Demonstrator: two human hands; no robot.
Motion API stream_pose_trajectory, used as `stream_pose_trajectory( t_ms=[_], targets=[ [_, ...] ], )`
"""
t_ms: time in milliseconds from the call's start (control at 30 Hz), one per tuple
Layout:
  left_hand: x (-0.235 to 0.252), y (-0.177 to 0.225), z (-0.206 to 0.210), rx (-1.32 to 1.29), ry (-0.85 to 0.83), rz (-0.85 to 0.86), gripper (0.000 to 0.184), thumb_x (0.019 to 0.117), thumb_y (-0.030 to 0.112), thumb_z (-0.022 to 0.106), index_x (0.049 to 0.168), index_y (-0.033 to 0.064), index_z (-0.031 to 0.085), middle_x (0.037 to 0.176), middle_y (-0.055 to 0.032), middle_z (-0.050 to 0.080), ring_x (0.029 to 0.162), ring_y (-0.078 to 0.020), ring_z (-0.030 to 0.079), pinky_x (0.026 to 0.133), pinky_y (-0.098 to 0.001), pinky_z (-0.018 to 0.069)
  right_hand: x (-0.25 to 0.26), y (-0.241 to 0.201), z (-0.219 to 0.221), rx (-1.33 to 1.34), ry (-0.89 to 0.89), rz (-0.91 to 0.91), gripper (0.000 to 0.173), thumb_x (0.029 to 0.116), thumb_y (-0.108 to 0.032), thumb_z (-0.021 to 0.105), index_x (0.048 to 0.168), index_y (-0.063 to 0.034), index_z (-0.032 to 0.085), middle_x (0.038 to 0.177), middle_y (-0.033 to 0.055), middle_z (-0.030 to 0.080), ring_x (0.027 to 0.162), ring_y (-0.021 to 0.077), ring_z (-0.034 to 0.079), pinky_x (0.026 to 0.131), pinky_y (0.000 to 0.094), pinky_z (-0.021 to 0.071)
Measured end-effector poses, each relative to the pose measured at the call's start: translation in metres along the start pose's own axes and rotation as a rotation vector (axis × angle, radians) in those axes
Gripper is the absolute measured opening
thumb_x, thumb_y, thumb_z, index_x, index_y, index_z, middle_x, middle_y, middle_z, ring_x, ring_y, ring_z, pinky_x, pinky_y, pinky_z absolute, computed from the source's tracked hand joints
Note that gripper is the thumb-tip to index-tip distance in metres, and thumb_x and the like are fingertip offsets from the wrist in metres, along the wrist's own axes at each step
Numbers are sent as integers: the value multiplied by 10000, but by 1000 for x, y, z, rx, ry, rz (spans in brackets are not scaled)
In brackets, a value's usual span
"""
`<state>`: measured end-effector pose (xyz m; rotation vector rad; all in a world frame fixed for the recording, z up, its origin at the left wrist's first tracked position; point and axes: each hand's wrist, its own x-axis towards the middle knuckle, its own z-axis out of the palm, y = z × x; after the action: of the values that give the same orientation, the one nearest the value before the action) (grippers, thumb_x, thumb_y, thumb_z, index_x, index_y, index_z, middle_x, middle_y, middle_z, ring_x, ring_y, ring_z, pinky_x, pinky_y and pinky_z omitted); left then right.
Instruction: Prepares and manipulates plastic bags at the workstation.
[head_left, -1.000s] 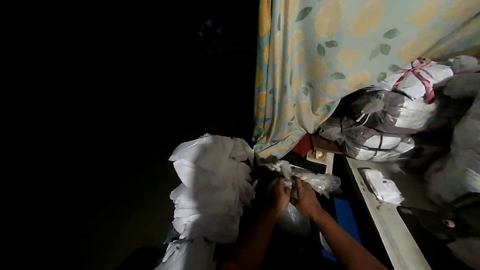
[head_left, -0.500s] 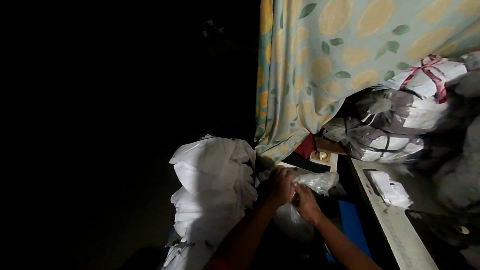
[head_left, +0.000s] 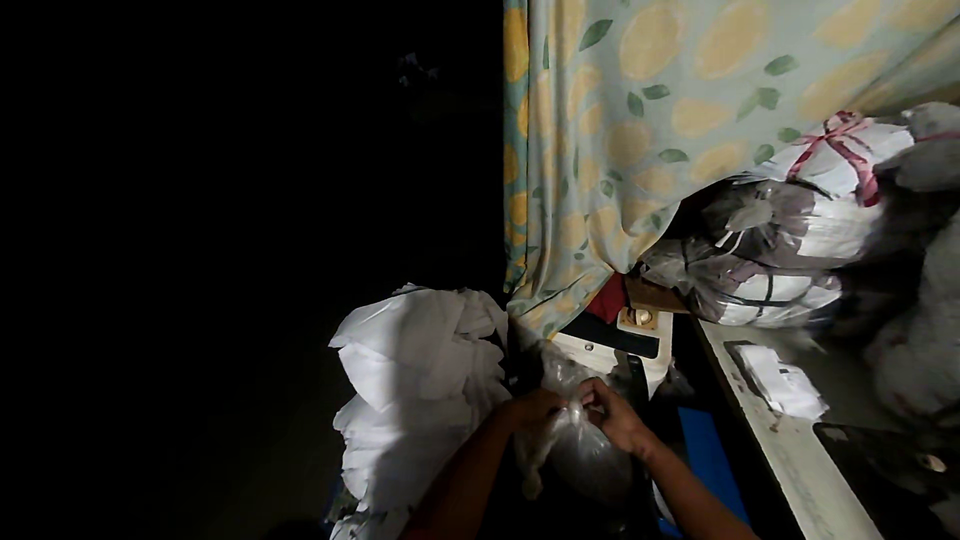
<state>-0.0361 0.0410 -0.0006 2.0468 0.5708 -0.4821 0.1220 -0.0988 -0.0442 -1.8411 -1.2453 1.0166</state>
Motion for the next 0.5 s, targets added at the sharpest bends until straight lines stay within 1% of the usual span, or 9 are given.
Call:
stream_pose_trajectory(
  t_ms=[67,100,167,233,267,333,367,433,500],
  targets=[
    [-12,-8,10,-207,9,-23,392,1108,243,401,1309,-25,604,1262,-200,632,1152,-259,612,1035,-442,474,1,5,0,40,6,-4,482,950,-58,666,1400,-6,501,1183,193,671,1121,314,653,1010,463,520],
    [-14,-12,15,-238,8,-6,398,1108,253,405,1318,-26,596,1252,-199,636,1139,-256,620,1032,-444,481,1,5,0,30,-3,-14,448,953,-58,658,1379,-13,531,1183,186,674,1132,314,645,1016,463,513],
    [-16,-19,24,-333,10,9,387,1104,230,431,1360,-34,550,1262,-196,626,1133,-241,614,1021,-422,484,1,3,2,15,-3,-44,383,953,-38,642,1332,-17,590,1202,180,674,1164,321,624,1033,462,496],
    [-18,-20,34,-572,23,-3,345,1078,150,444,1383,-1,507,1239,-130,608,1065,-159,598,948,-354,503,0,1,6,33,26,-98,364,939,12,612,1302,-5,621,1233,178,668,1182,311,616,1045,450,492],
    [-22,-18,35,-632,32,-5,358,1079,143,439,1406,10,495,1264,-123,605,1081,-150,602,958,-346,507,-1,-1,6,51,30,-113,371,929,32,599,1298,-1,629,1256,180,661,1201,314,604,1055,455,479],
    [-29,-15,35,-629,82,-19,392,1098,193,435,1441,12,491,1338,-154,594,1155,-184,602,1014,-372,492,-4,-3,5,91,7,-122,409,903,28,610,1308,-21,633,1319,170,636,1255,315,565,1063,470,460],
    [-30,-17,37,-625,118,-29,409,1100,230,442,1447,20,495,1349,-164,597,1173,-203,606,1028,-392,491,-4,-4,4,99,-15,-123,477,863,34,626,1335,-31,619,1359,167,615,1287,323,541,1080,484,448],
    [-31,-20,40,-638,164,-34,415,1097,281,447,1428,39,510,1302,-148,621,1139,-198,624,1002,-398,512,-6,-9,5,64,-52,-136,591,817,27,674,1397,-37,578,1421,174,573,1335,348,499,1128,500,413],
    [-29,-22,43,-702,178,-39,396,1090,278,471,1405,44,526,1249,-130,640,1087,-184,635,965,-389,526,-5,-11,6,9,-57,-166,601,836,-9,728,1416,-37,572,1424,179,581,1337,364,502,1162,501,376]
  ],
)
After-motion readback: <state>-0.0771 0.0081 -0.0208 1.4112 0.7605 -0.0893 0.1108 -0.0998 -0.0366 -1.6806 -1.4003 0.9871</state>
